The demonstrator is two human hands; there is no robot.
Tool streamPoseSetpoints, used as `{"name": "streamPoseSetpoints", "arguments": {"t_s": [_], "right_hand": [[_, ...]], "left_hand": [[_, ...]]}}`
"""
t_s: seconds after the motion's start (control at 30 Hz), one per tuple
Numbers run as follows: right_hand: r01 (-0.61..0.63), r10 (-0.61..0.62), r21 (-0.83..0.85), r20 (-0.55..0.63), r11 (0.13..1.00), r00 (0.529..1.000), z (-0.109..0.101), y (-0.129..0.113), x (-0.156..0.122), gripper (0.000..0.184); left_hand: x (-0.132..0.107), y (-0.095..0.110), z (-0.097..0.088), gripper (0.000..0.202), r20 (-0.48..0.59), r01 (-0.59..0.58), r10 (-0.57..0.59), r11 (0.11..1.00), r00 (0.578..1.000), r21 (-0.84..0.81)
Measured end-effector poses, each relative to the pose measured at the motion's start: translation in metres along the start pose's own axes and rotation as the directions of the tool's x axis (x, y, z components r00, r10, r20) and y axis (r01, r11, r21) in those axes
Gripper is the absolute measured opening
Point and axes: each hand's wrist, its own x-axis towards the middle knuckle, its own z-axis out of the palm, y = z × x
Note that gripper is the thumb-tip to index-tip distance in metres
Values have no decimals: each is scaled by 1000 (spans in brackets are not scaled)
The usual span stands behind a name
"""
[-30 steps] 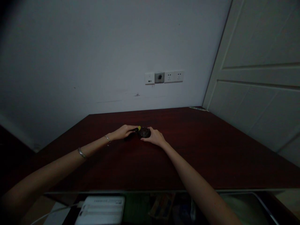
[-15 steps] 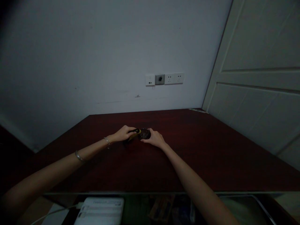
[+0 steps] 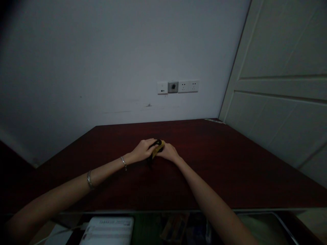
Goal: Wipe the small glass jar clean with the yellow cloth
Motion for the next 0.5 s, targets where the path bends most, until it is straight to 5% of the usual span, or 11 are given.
{"name": "streamPoseSetpoints", "arguments": {"t_s": [0.23,0.4,0.5], "right_hand": [[26,-26,114,-2,993,1000,0,1,1,75],[77,-97,263,62,962,993,-5,0,1,92],[120,-167,381,94,917,981,-23,-2,-1,86]], "left_hand": [[25,-12,-15,29,-208,112,-178,949,962,-295],[34,-23,-15,35,-189,113,-236,858,953,-500],[33,-26,-15,36,-151,109,-237,809,960,-578]]}}
